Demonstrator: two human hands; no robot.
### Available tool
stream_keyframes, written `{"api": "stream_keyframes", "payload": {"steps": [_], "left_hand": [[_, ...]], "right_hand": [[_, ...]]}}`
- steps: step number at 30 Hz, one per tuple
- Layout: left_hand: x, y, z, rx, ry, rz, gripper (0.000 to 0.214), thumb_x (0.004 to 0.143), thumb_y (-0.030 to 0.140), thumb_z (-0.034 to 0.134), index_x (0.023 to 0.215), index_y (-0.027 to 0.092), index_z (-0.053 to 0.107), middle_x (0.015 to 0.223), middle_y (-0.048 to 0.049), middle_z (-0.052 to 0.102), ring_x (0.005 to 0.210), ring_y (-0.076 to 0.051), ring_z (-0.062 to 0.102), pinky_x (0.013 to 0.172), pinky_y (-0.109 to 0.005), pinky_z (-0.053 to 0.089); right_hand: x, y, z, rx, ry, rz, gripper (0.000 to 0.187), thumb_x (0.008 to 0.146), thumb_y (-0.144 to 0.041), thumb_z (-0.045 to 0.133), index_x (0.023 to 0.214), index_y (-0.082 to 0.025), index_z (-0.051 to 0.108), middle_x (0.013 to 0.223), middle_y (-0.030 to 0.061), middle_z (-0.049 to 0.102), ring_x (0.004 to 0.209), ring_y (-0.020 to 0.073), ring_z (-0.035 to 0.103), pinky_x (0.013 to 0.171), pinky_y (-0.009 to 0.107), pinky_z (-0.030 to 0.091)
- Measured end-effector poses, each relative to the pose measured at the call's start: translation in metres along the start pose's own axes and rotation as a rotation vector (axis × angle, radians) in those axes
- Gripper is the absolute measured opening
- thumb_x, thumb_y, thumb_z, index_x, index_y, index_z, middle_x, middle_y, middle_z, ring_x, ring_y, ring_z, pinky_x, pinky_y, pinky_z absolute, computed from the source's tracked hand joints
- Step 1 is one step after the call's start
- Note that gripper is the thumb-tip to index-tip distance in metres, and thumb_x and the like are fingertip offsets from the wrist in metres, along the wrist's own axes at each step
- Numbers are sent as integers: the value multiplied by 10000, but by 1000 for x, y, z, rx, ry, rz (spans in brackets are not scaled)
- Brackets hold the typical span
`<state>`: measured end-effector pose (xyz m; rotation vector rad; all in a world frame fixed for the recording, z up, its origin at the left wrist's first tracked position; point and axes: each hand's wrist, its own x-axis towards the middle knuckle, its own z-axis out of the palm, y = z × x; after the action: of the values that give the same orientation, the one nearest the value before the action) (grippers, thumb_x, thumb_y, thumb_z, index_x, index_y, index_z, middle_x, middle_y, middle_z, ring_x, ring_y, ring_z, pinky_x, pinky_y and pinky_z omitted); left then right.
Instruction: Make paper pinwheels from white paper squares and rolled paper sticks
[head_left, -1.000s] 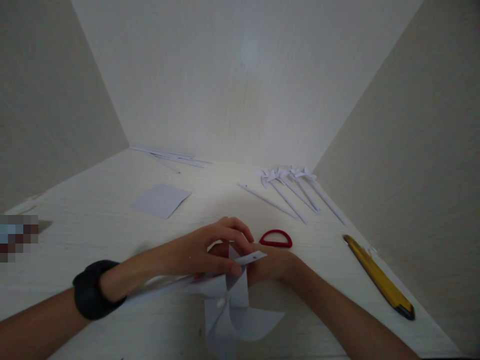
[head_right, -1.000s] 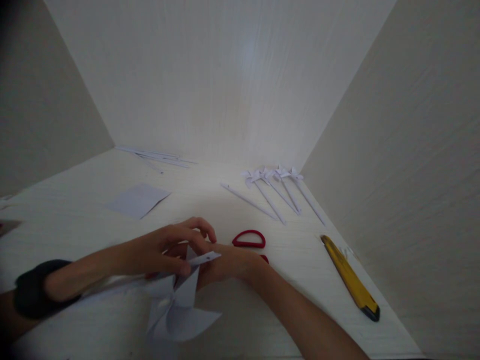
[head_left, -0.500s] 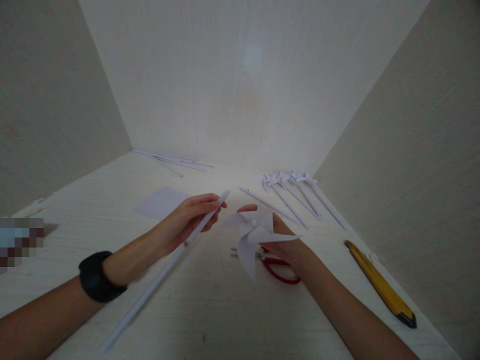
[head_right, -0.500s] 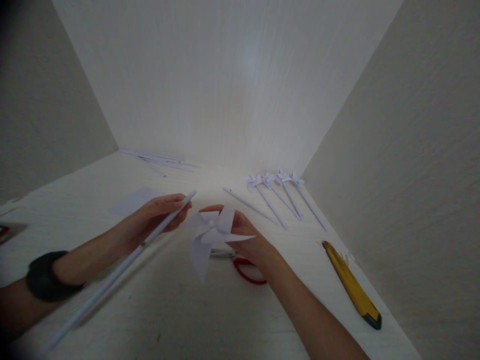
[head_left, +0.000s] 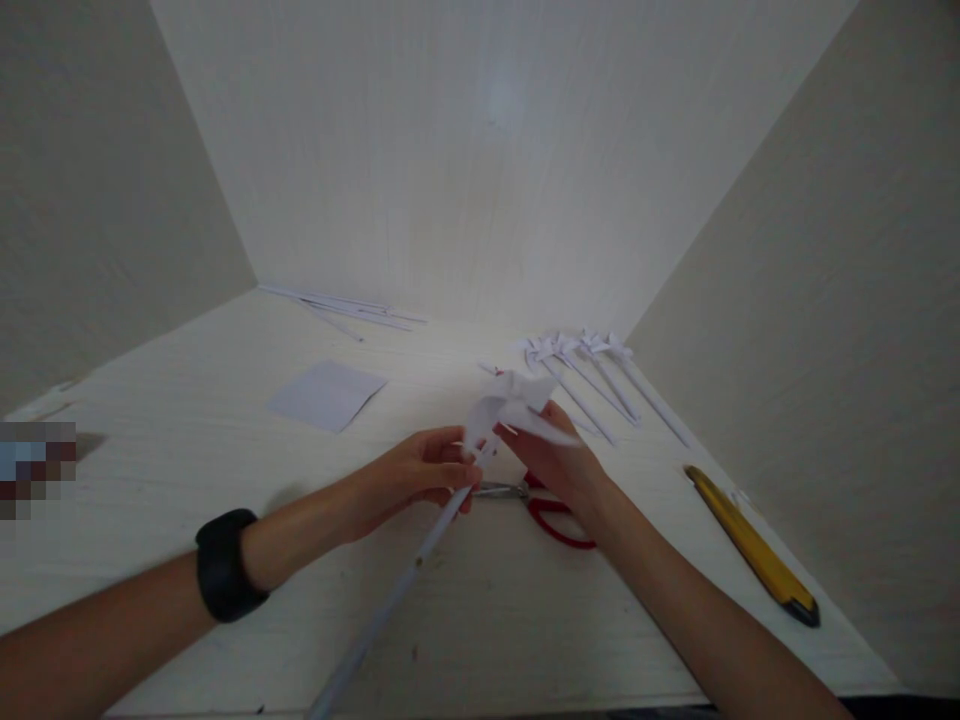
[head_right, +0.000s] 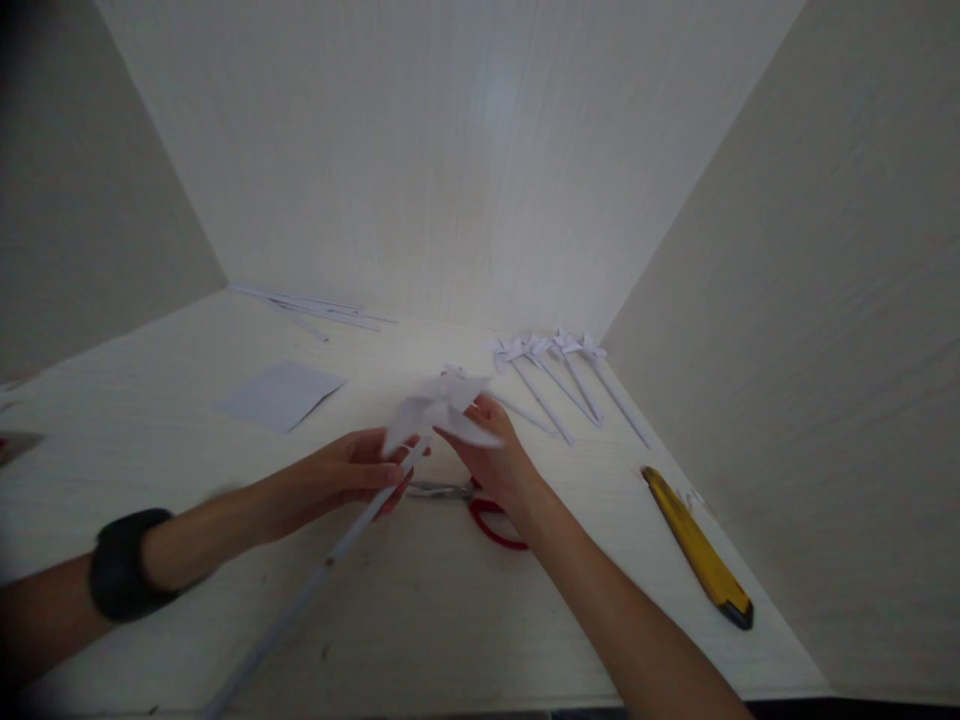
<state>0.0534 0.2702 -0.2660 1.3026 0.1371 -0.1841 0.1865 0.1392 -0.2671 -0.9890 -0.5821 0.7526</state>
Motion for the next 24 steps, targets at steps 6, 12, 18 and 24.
{"api": "stream_keyframes", "payload": {"steps": [6,12,18,24], "left_hand": [[0,-2,4,-37,98,49,437,730,277,721,1123,224,536,888,5,602,680,-113,595,681,-286,463],[3,-8,6,-89,155,52,434,745,240,699,1127,183,501,858,-20,634,644,-129,618,658,-296,468],[5,-13,1,-116,110,64,340,765,240,688,1070,165,559,912,-45,656,652,-121,623,660,-274,477],[5,-13,4,-100,115,64,292,770,273,693,1026,152,622,943,-70,684,680,-118,605,661,-250,471]], "right_hand": [[0,7,-5,25,-94,27,218,591,-279,757,773,-238,643,824,0,669,790,168,601,829,325,459],[-1,11,-7,34,-75,88,251,586,-261,780,800,-222,654,842,3,673,805,157,595,837,309,455],[0,8,-5,-58,-62,62,253,578,-211,767,807,-228,661,802,-5,675,744,146,585,774,289,461],[-5,7,4,-105,-89,129,101,620,-188,700,681,-206,622,674,-31,608,614,113,526,650,248,435]]}}
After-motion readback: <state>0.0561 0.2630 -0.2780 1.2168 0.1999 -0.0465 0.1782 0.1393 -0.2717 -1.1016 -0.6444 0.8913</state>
